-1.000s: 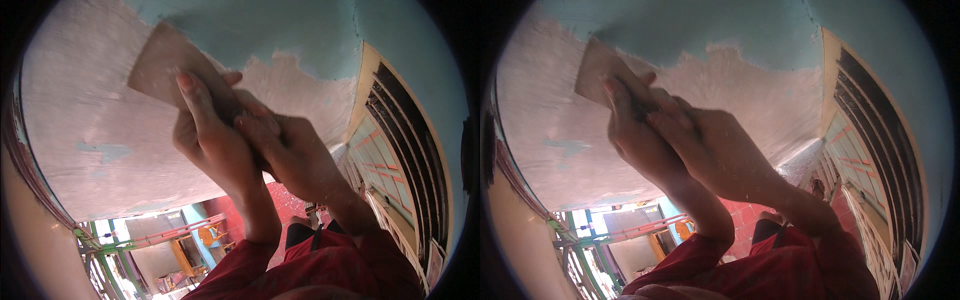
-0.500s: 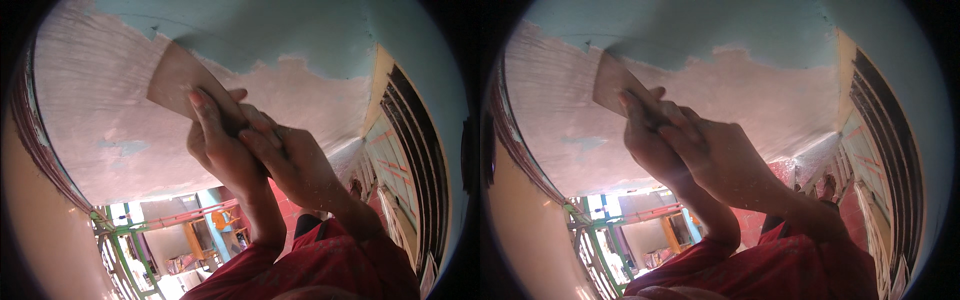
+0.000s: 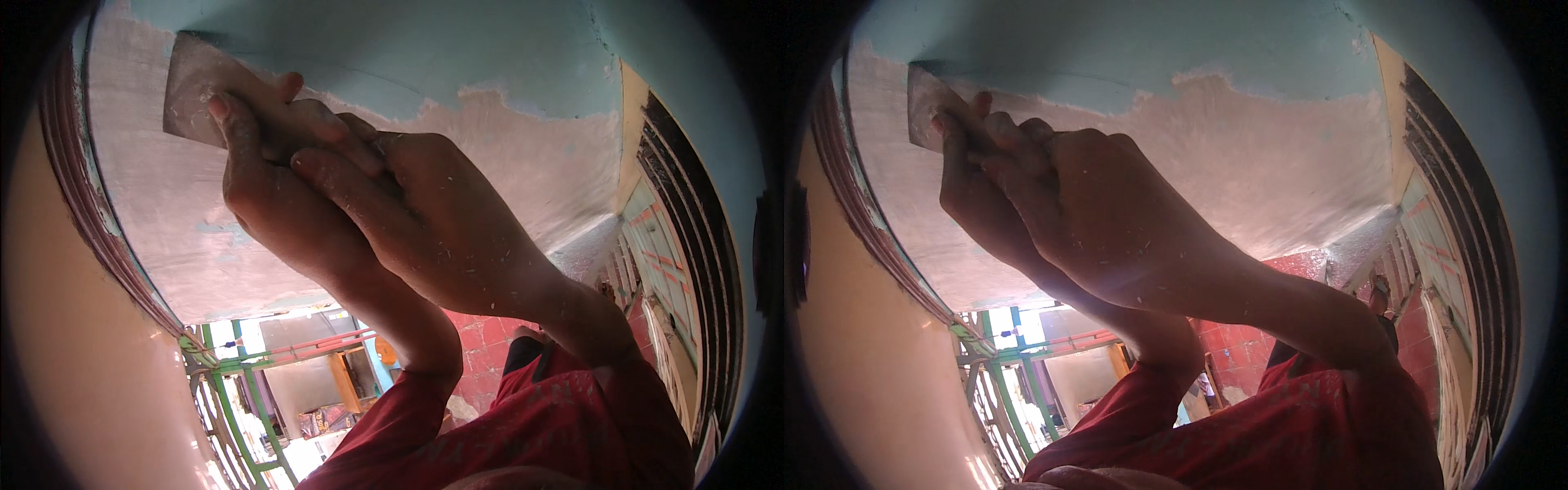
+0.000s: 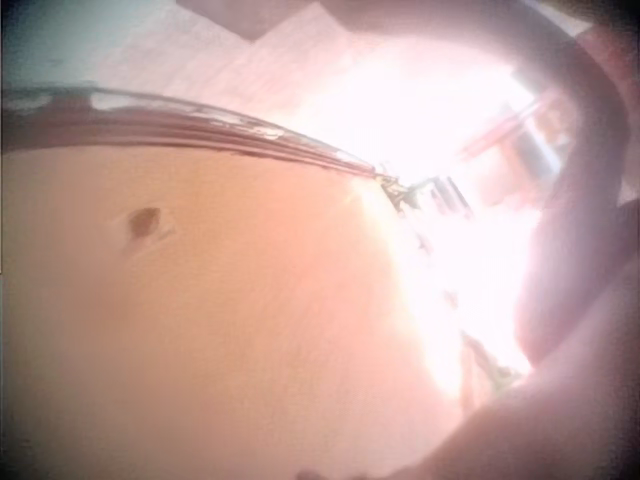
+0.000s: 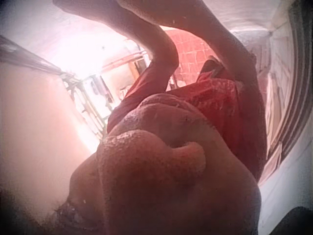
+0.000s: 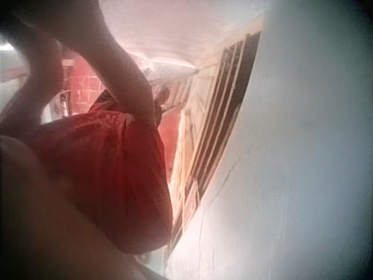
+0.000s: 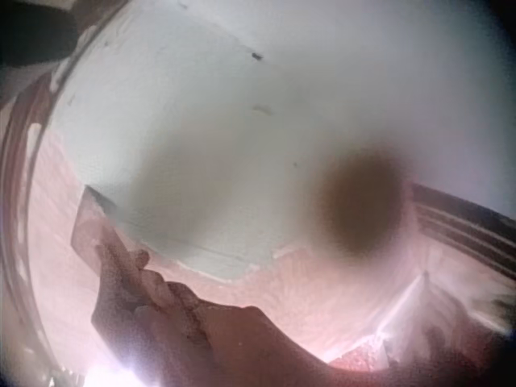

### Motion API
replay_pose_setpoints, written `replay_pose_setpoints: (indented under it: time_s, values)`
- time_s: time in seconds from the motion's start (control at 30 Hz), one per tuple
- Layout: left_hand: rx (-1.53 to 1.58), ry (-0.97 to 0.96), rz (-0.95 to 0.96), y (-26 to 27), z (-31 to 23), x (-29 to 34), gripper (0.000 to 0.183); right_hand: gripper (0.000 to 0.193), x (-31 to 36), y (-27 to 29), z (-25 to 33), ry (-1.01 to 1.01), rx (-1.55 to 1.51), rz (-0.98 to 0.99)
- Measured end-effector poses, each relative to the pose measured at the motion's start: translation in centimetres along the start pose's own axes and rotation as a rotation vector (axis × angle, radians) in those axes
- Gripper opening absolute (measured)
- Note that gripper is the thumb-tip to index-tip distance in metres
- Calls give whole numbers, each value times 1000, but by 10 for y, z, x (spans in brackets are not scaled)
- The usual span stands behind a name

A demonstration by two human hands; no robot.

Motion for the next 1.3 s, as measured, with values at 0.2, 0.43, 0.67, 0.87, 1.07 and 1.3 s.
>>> replay_pose_setpoints:
  time_s: [0.2, 0.43, 0.67, 0.87, 1.07, 1.3]
  values:
    - [-164, -18, -70, 3, -2, 15, 56, 34, 16, -7, 1, -151, -329, -66]
    - [100, 35, 50, -3, -10, -11, 59, 38, -14, -17, -4, 517, 776, -420]
    - [-91, 34, 94, 71, 94, 46, 61, 31, 82, -9, -71, 19, 369, 143]
    - [-205, 347, 334, 149, 168, 142, 93, 15, 194, 16, -98, -672, 91, 356]
    - [14, 220, 557, 152, 186, 160, 78, 13, 203, 22, -98, -73, 340, 38]
    - [82, 448, 536, 104, 178, 124, 51, 22, 187, 28, -117, -713, -21, 10]
Point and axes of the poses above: each hand's wrist, its own x-axis away from the middle knuckle, its own y-axis out of the back of the hand, z = x × y, the point moved 2 cm from there along -x, towards the middle knuckle, and after that the axes turned 5 degrees about x, right-handed, at the moved point
